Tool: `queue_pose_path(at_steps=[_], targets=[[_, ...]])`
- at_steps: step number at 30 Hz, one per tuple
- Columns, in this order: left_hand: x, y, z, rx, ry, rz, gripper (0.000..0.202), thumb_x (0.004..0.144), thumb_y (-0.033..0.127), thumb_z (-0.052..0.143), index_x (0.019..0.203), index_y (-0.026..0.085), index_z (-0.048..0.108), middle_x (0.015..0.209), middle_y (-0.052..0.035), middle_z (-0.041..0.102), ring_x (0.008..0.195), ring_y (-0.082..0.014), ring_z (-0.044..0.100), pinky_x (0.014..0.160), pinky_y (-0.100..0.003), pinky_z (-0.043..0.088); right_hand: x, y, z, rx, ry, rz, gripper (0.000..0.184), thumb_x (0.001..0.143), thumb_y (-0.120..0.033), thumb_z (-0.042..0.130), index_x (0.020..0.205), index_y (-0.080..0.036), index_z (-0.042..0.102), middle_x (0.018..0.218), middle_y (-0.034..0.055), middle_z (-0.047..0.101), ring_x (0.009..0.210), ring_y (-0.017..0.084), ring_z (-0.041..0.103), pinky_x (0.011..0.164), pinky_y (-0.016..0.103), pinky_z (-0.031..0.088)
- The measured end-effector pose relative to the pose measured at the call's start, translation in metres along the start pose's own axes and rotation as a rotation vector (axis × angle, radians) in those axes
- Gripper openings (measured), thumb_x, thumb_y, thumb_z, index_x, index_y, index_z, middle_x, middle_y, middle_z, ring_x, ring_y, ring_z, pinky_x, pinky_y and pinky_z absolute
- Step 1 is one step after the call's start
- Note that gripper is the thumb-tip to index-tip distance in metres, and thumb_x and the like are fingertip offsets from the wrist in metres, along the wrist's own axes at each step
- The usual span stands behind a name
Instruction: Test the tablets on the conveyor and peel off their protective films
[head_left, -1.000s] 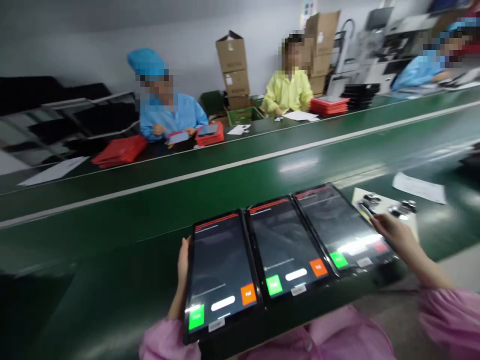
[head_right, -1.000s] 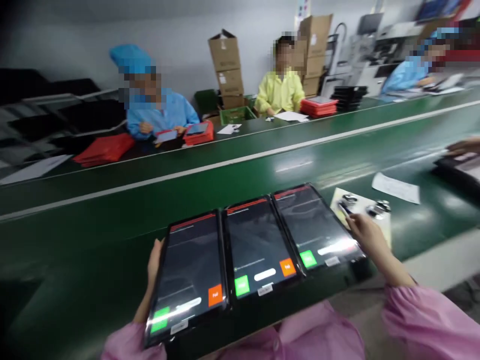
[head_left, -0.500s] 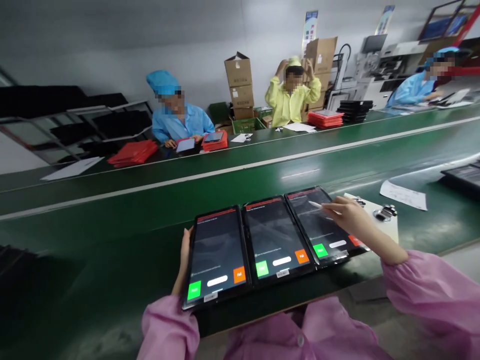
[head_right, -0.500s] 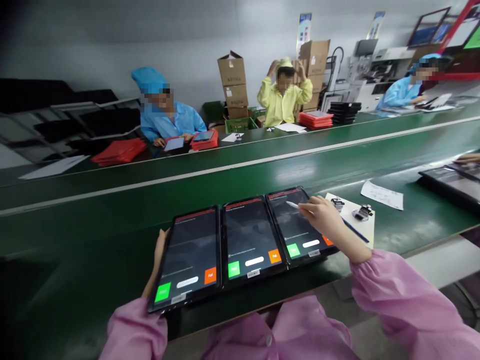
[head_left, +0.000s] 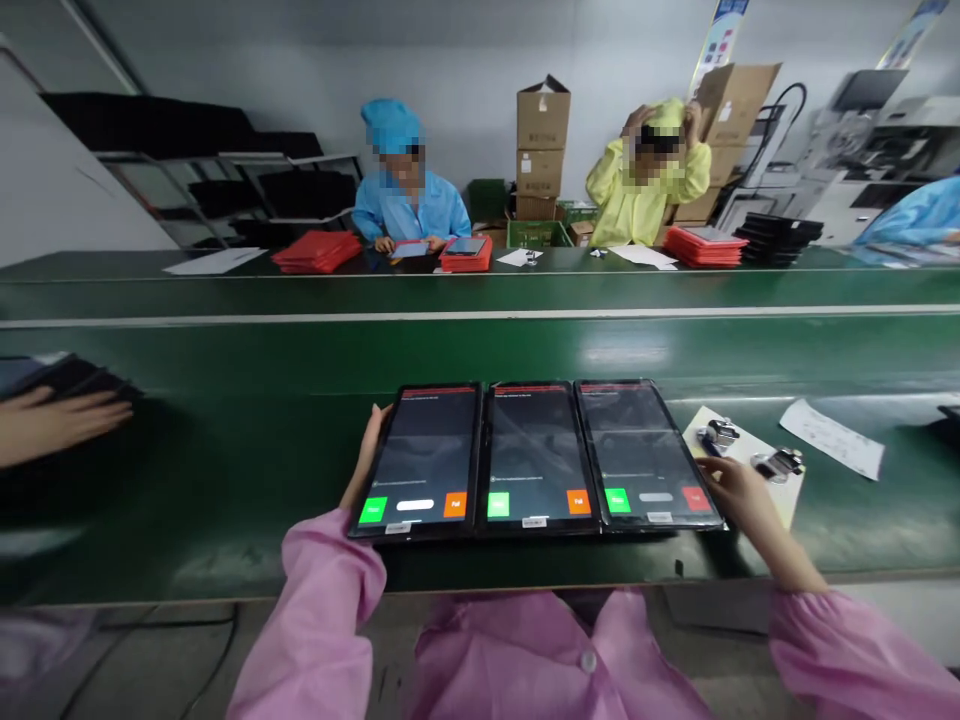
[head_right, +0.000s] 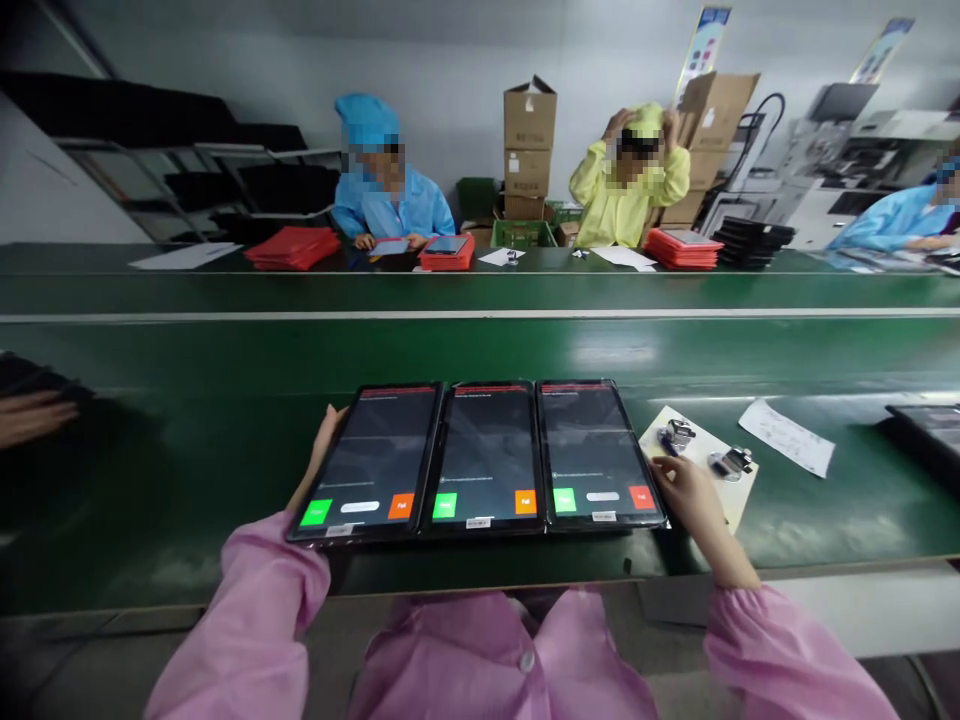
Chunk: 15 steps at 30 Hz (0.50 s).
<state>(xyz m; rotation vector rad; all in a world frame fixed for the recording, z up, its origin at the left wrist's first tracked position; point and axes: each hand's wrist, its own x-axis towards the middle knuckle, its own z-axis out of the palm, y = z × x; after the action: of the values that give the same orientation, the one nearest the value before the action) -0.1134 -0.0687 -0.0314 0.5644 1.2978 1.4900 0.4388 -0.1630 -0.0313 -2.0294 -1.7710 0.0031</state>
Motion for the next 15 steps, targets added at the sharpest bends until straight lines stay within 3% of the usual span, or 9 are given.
queue_pose_path(at_steps=[3,7,9,11,13,15], targets=[[-0.019,0.001,-0.005,0.012,0.036,-0.001,0.053,0.096,0.068,0.055,0.106,0.02,0.075,0.103,-0.0097,0.082,0.119,-0.0338,0.074,0.097,-0.042,0.063,-0.003,-0.005,0.008,0.06,0.054,0.001,0.044,0.106,-0.058,0.06,0.106,-0.015,0.067,0.087,0.0014,0.066,0.07,0.013,0.061,0.069,0.03,0.057],[-0.074,-0.002,-0.035,0.108,0.105,0.031,0.066,0.092,0.074,0.052,0.116,0.017,0.075,0.118,-0.0169,0.079,0.131,-0.0427,0.067,0.107,-0.058,0.058,-0.02,-0.021,-0.019,0.156,0.302,-0.034,0.061,0.107,-0.069,0.043,0.109,-0.016,0.072,0.08,0.0083,0.066,0.062,0.019,0.059,0.057,0.033,0.05],[-0.107,-0.003,-0.054,0.185,0.186,0.094,0.064,0.089,0.075,0.057,0.114,0.019,0.076,0.13,-0.0167,0.075,0.142,-0.0447,0.058,0.118,-0.064,0.049,-0.04,-0.037,-0.032,0.217,0.386,-0.08,0.053,0.105,-0.064,0.047,0.109,-0.019,0.075,0.083,0.0103,0.068,0.067,0.023,0.064,0.053,0.034,0.048],[-0.14,-0.004,-0.066,0.33,0.238,0.245,0.046,0.085,0.064,0.072,0.111,0.026,0.077,0.14,-0.0099,0.072,0.151,-0.0402,0.049,0.13,-0.06,0.035,-0.059,-0.06,-0.038,0.293,0.363,-0.19,0.035,0.105,-0.054,0.055,0.107,-0.026,0.075,0.091,0.0077,0.072,0.076,0.024,0.069,0.057,0.034,0.051],[-0.168,-0.006,-0.062,0.652,0.093,0.554,0.031,0.085,0.045,0.08,0.114,0.035,0.078,0.138,-0.0028,0.074,0.145,-0.0348,0.058,0.134,-0.055,0.03,-0.071,-0.091,-0.04,0.357,0.288,-0.364,0.019,0.105,-0.04,0.059,0.113,-0.031,0.073,0.095,0.0034,0.074,0.079,0.023,0.07,0.065,0.035,0.054],[-0.188,-0.011,-0.039,1.021,-0.245,0.91,0.043,0.09,0.033,0.074,0.131,0.046,0.071,0.131,0.0008,0.078,0.129,-0.0332,0.071,0.136,-0.059,0.027,-0.072,-0.121,-0.041,0.399,0.234,-0.52,0.024,0.105,-0.028,0.059,0.125,-0.035,0.07,0.094,0.0011,0.074,0.076,0.021,0.07,0.069,0.036,0.055]])
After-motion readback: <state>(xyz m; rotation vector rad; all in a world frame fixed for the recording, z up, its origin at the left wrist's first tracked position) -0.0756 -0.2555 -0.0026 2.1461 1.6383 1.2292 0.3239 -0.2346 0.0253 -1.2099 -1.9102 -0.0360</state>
